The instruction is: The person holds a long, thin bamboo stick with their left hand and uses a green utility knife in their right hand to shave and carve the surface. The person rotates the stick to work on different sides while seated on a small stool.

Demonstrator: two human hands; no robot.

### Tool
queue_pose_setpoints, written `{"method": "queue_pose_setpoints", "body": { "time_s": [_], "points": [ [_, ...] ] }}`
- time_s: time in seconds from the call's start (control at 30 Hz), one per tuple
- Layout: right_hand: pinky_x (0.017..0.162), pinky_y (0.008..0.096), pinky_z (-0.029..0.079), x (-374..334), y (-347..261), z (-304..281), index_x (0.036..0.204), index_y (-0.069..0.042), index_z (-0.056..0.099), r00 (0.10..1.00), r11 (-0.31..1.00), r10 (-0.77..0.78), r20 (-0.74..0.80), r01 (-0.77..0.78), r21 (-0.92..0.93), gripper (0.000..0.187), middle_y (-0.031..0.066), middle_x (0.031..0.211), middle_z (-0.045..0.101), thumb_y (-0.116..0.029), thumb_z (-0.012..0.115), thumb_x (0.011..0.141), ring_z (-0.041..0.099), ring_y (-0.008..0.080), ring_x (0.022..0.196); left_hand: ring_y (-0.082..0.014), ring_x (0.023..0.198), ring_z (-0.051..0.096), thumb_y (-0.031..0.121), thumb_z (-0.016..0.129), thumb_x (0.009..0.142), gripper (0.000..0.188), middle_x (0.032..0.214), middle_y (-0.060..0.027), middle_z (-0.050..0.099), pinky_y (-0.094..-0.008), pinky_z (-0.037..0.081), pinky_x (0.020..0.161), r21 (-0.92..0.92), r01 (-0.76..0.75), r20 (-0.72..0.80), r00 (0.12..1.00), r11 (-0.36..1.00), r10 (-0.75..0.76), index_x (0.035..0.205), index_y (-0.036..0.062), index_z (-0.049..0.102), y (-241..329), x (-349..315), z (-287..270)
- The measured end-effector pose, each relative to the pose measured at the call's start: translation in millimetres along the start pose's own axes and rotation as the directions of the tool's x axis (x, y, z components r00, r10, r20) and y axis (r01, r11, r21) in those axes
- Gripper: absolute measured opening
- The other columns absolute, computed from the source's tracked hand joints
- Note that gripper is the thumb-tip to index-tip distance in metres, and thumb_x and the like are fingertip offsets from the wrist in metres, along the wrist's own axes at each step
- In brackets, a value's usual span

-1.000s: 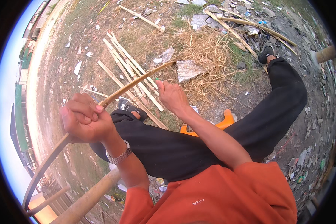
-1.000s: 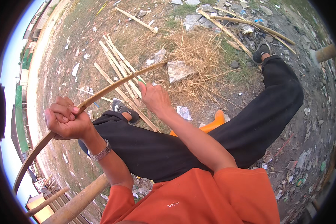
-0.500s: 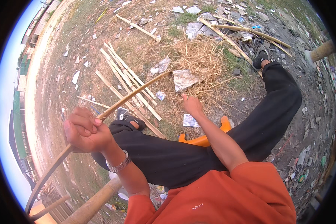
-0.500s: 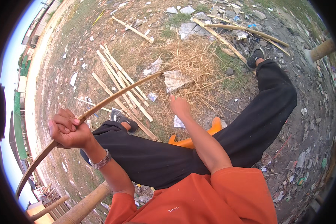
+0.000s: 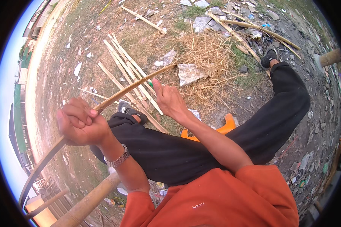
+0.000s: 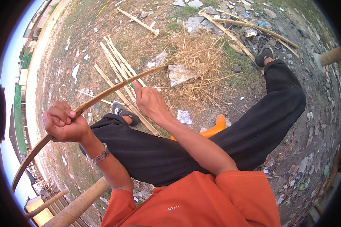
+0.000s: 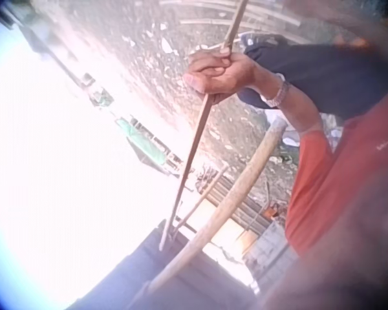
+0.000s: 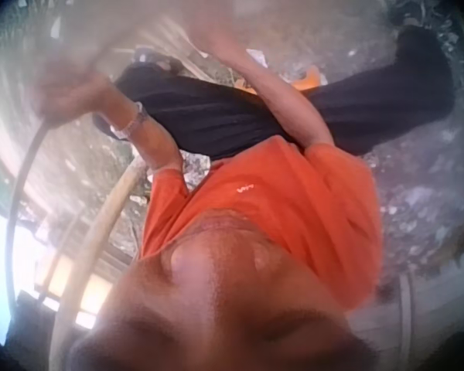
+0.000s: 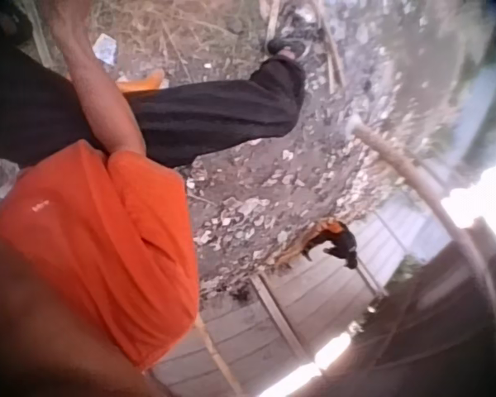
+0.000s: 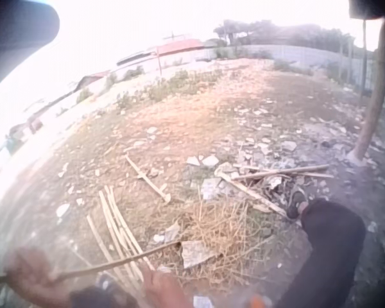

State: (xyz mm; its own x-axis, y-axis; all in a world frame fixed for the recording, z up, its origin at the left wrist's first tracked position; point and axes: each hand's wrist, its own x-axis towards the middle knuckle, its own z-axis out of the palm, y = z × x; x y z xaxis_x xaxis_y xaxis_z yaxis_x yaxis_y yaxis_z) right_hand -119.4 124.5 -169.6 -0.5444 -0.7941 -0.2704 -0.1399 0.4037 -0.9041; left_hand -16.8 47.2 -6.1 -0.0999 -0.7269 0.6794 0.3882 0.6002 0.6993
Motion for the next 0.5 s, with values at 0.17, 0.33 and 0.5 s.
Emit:
{"method": "queue_pose_setpoints", "body": {
  "time_s": [0.17, 0.33, 0.5],
  "points": [
    [0.075, 0.0527, 0.044, 11.9, 29.3, 1.5, 0.069, 0.008, 0.061, 0.997, 0.997, 0.074, -0.004, -0.074, -0.026, 0.077, 0.0345, 0.067, 0.056, -0.051, 0.022, 0.098, 0.058, 0.0497, 0.073, -0.0086, 0.040, 0.023, 0.016, 0.040, 0.090, 0.039, 0.044, 0.0007, 0.024, -0.0220, 0.024, 0.043, -0.009, -0.014, 0.048, 0.999, 1.000, 0.014, 0.054, 0.0173, 0.024, -1.6, -0.2, 0.1],
    [0.073, 0.0529, 0.044, 15.5, 36.4, 9.3, 0.069, 0.008, 0.062, 0.998, 0.997, 0.065, -0.017, -0.066, -0.031, 0.077, 0.0334, 0.065, 0.056, -0.051, 0.022, 0.098, 0.058, 0.0493, 0.070, -0.0085, 0.041, 0.021, 0.017, 0.040, 0.089, 0.039, 0.044, 0.0007, 0.024, -0.0218, 0.022, 0.042, -0.032, 0.008, 0.059, 0.998, 0.999, -0.006, 0.054, 0.0168, 0.023, 3.7, -7.2, 3.2],
    [0.069, 0.0535, 0.045, 13.4, 29.6, 12.0, 0.069, 0.007, 0.063, 0.991, 0.994, -0.104, -0.080, 0.102, -0.033, 0.077, 0.0322, 0.066, 0.057, -0.051, 0.023, 0.098, 0.060, 0.0462, 0.067, -0.0083, 0.041, 0.021, 0.016, 0.040, 0.089, 0.040, 0.045, 0.0003, 0.023, -0.0218, 0.022, 0.041, -0.007, 0.005, 0.070, 0.998, 1.000, -0.004, 0.053, 0.0164, 0.023, 4.9, -10.3, 2.6]
  ]
}}
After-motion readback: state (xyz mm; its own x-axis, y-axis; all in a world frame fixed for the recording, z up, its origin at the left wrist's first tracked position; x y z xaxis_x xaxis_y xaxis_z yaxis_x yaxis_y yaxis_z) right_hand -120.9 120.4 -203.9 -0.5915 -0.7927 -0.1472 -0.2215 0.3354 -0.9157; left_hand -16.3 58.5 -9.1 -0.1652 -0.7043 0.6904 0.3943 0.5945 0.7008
